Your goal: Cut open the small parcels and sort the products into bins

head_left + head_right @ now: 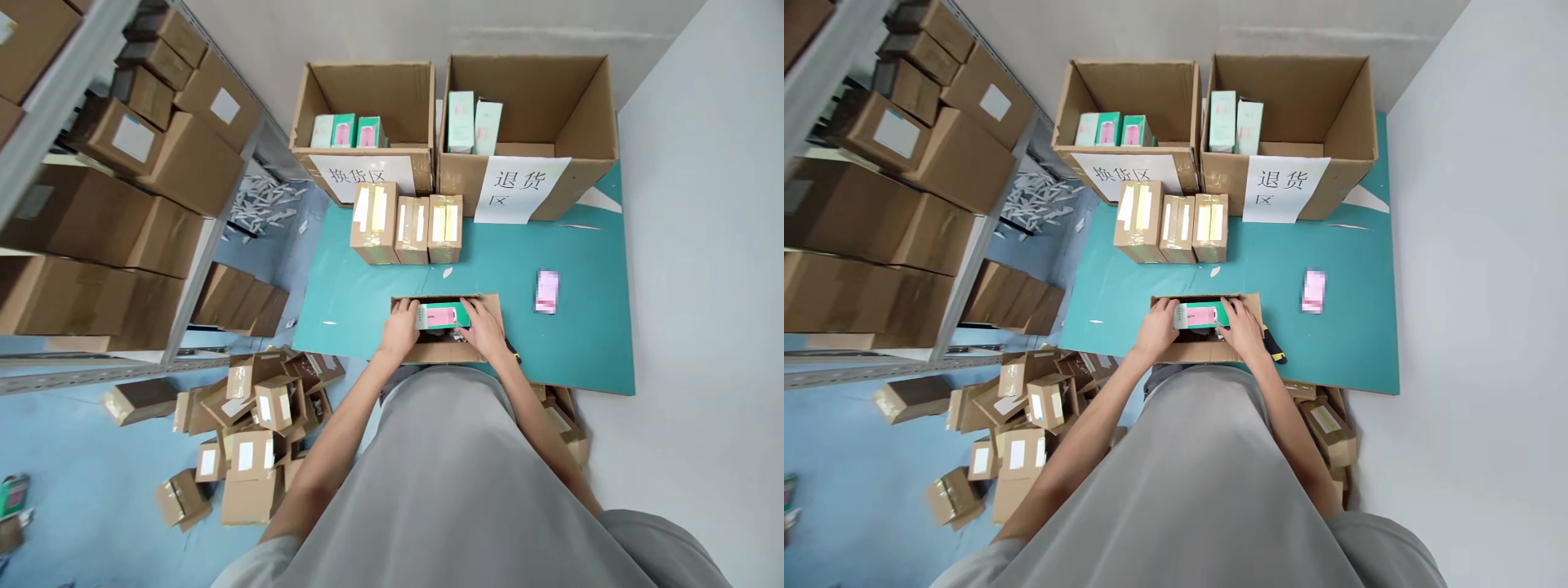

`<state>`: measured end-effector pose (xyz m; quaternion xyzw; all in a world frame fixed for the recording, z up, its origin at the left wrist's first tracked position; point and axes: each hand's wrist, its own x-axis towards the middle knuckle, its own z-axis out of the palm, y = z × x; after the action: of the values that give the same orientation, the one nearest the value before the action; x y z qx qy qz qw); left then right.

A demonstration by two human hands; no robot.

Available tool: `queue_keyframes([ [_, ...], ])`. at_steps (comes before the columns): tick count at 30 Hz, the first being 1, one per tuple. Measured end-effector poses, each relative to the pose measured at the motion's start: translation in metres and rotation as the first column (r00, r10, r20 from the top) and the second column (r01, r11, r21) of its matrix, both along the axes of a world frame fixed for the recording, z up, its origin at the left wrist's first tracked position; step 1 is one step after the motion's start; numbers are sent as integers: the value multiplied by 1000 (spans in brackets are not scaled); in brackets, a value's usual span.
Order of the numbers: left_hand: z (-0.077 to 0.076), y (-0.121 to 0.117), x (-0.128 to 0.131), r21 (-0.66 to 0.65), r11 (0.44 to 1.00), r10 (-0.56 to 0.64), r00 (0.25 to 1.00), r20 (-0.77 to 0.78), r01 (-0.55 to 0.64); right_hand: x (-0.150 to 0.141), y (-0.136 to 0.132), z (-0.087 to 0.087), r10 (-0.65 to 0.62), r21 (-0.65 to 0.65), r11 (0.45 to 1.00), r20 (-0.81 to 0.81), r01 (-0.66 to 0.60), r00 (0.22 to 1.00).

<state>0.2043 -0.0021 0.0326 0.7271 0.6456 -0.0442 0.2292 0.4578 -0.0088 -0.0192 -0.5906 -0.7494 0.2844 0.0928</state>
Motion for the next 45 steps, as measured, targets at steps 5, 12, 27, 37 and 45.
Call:
queue_keyframes([
  [5,29,5,-44,-11,997,83,976,203,-82,-3,7,27,-39,-52,998,-214,29,976],
  [12,41,20,-92,-86,918,283,486,827,-388,-15,-6,46,-401,-320,915,-639,247,656],
  [27,25,11,-8,-626,765,591,-222,775,-150,-75,-40,61,-798,-781,587,-602,-214,6],
  [37,41,14,-11,-456,802,435,-144,889,-385,-87,-42,78,-591,-568,803,-798,180,121],
  [45,39,-4,-63,-291,799,375,59,925,-526,-38,27,83,-460,-321,864,-818,389,346],
])
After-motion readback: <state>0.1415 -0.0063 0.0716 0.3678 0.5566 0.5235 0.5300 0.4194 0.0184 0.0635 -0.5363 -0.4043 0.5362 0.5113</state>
